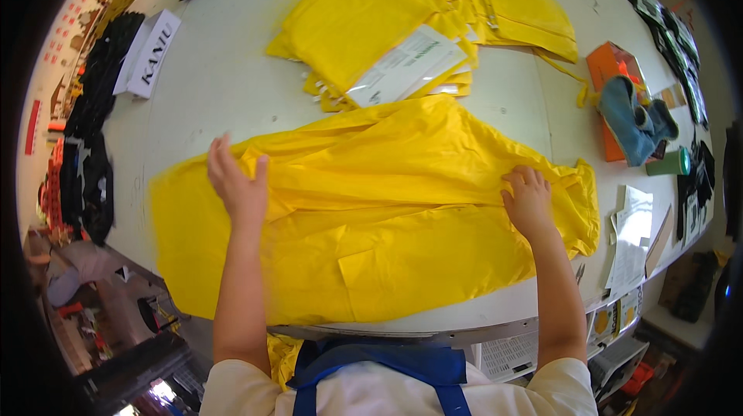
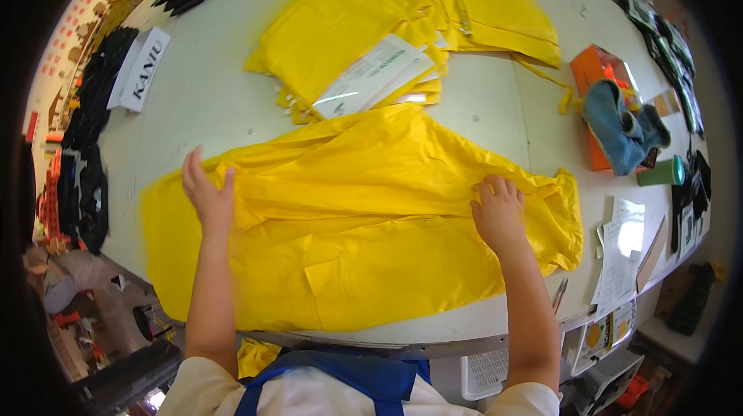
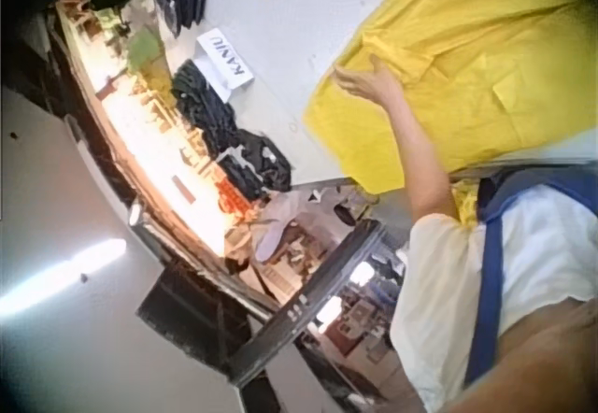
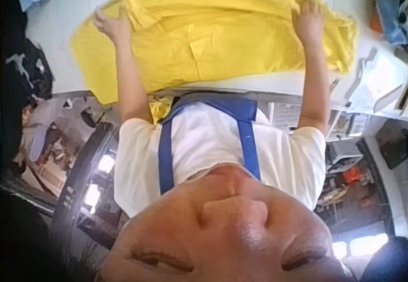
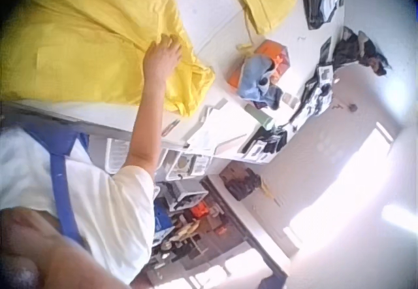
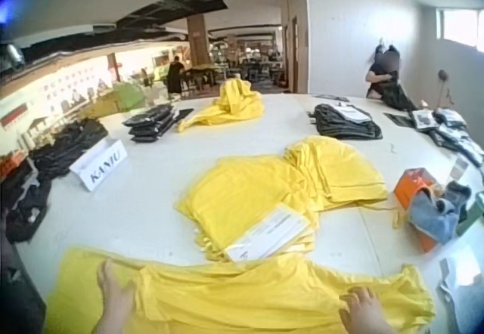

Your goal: The person folds a yellow raincoat on a white table. They smooth the fabric, fold the sleeves and body, and use scissors to trim loose threads. The person then folds the coat into a compact rectangle and places it on a stack of similar items.

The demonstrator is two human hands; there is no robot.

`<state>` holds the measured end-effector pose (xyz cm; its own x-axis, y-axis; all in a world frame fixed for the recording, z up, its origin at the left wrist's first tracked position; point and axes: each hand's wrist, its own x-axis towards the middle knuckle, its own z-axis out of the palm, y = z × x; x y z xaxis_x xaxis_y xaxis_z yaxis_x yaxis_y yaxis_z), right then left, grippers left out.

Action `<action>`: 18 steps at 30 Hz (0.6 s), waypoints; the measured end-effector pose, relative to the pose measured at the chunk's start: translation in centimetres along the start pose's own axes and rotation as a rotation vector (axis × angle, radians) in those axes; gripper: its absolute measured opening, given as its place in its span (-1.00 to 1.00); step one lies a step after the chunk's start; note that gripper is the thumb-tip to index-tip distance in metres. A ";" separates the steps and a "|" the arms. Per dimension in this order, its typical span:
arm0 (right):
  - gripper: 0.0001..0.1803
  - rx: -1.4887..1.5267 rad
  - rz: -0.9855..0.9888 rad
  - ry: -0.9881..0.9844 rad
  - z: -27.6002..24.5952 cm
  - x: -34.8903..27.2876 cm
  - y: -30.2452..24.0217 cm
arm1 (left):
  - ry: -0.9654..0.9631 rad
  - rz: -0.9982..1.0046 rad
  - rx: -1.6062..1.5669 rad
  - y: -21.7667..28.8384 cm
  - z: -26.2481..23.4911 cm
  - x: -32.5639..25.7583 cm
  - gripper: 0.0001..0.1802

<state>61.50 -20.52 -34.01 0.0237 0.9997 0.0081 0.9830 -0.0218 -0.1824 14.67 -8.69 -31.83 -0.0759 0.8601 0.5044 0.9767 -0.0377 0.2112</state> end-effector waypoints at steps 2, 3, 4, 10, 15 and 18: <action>-0.71 0.245 -0.031 0.132 -1.5 1.0 -5.4 | -0.303 -0.395 -0.321 -2.3 -2.0 -1.5 -0.33; -0.70 0.369 -0.045 0.188 -1.9 1.1 -8.7 | -0.447 -0.595 -0.492 -2.9 -3.1 -2.5 -0.33; -0.66 0.600 -0.037 0.092 -1.5 0.6 -11.9 | -0.602 -0.780 -0.675 -3.1 -3.8 -3.1 -0.33; -0.47 1.309 -0.046 -0.073 2.0 -0.2 -28.7 | -0.452 -0.165 -0.957 -0.8 -6.6 -8.0 -0.55; -0.54 1.834 0.185 -0.316 -1.9 -2.6 -29.4 | -0.515 -0.167 -1.351 -0.3 -11.2 -9.6 -0.62; -0.57 2.032 0.147 -0.363 -3.1 -4.3 -28.1 | -0.660 -0.345 -1.395 1.2 -12.2 -8.3 -0.62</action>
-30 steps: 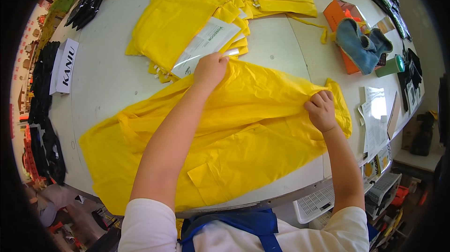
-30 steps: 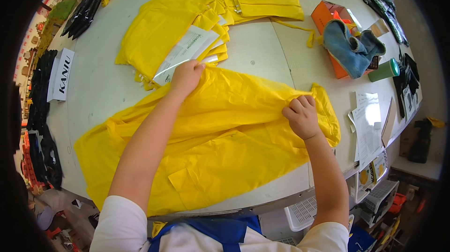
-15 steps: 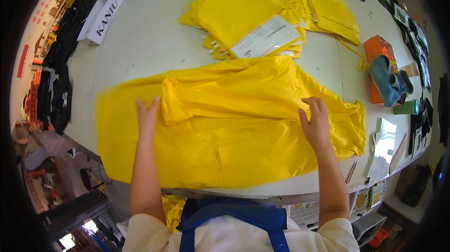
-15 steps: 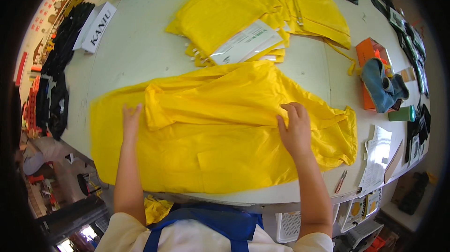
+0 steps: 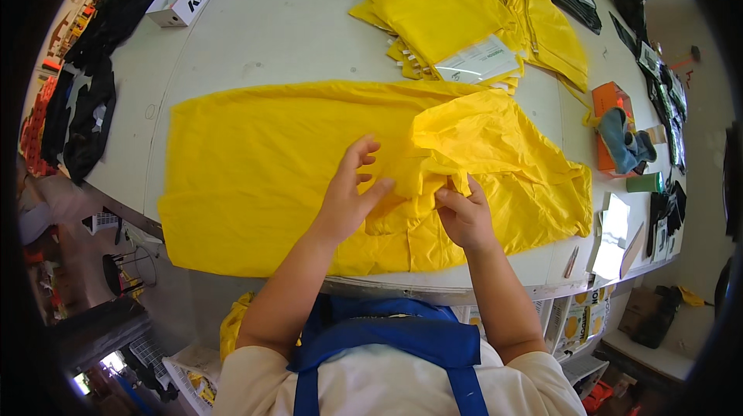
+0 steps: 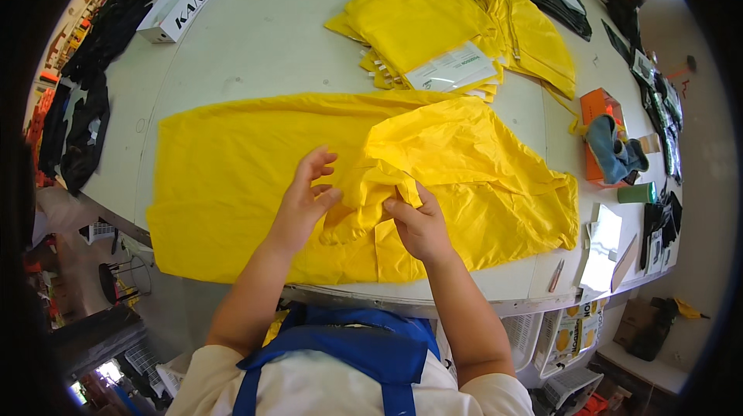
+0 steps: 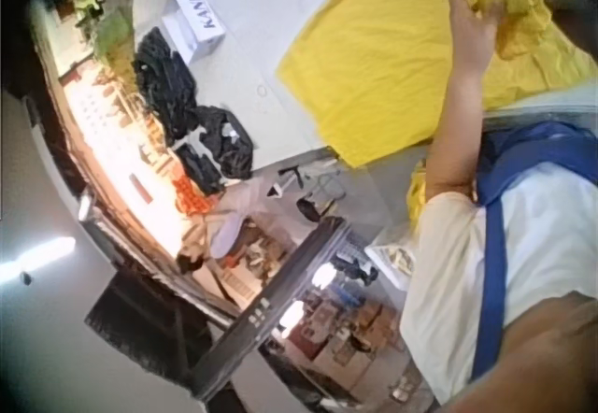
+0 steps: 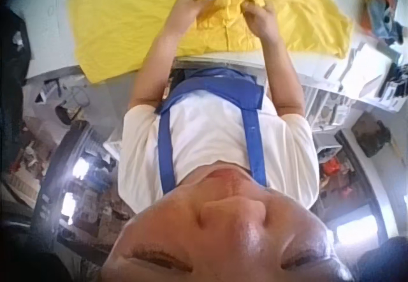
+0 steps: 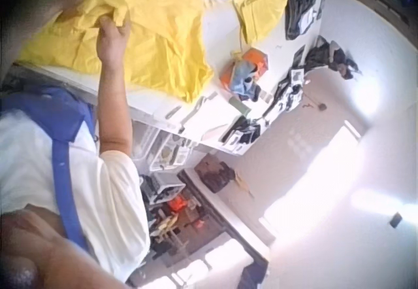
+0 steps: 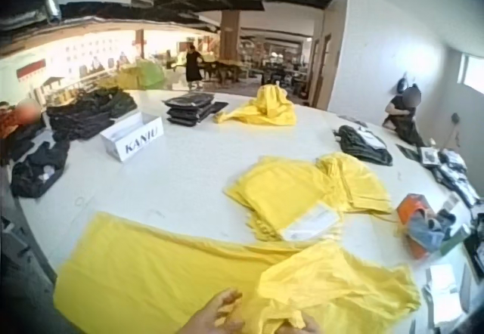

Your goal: The person folds a yellow raincoat on a white table. They smooth the fabric, fold the sleeves and body, and use scissors to trim loose threads. The person then folds the coat into a compact rectangle and places it on a stack of similar items.

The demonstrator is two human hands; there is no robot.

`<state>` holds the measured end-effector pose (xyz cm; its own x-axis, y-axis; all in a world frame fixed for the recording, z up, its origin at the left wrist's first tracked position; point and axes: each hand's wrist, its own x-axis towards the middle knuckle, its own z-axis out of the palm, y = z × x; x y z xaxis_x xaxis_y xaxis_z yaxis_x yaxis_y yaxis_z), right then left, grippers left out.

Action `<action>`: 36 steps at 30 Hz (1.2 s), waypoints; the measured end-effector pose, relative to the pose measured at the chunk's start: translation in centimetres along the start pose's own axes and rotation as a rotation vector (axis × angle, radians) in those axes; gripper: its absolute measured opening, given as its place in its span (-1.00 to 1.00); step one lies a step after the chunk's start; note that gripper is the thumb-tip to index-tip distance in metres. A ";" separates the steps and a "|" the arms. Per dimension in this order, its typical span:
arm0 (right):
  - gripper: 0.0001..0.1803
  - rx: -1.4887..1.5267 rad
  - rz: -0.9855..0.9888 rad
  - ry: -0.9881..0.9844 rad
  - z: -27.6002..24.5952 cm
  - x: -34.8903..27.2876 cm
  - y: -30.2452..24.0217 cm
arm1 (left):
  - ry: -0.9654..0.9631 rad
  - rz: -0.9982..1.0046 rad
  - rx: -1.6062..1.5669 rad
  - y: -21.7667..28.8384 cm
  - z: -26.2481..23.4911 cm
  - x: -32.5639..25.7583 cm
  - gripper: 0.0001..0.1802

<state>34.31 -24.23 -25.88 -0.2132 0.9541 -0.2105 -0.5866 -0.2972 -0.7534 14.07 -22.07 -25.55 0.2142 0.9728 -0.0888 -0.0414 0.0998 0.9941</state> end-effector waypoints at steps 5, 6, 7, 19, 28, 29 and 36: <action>-0.49 0.063 -0.059 -0.033 0.7 -2.3 -1.9 | -0.342 -0.077 -0.059 2.0 0.8 0.0 -0.57; -0.47 0.058 -0.061 0.005 0.6 -2.7 -2.1 | -0.382 -0.050 -0.024 2.2 0.7 0.0 -0.55; -0.48 0.032 -0.062 -0.009 0.1 -3.0 -2.2 | -0.397 -0.073 -0.031 2.2 0.5 0.2 -0.53; -0.47 -0.864 -0.459 0.239 -2.9 -3.3 -2.2 | -0.102 0.823 0.618 4.7 8.2 -1.8 -0.71; -0.81 -0.281 -0.394 0.398 -0.5 -1.0 -0.5 | 0.039 0.528 0.894 -0.2 4.9 0.0 -0.59; -0.68 -0.844 -0.397 0.334 0.4 -2.1 -1.3 | 0.090 0.518 0.812 -0.7 3.4 0.9 -0.65; -0.25 -1.884 -0.337 0.506 -15.1 1.5 -3.3 | 0.427 -0.195 -0.116 -3.8 -5.4 6.9 -0.89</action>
<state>47.72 -21.27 -33.07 0.1123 0.9761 0.1858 0.9487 -0.0497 -0.3122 10.42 -14.63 -30.22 -0.1898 0.9300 -0.3148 -0.1545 0.2884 0.9450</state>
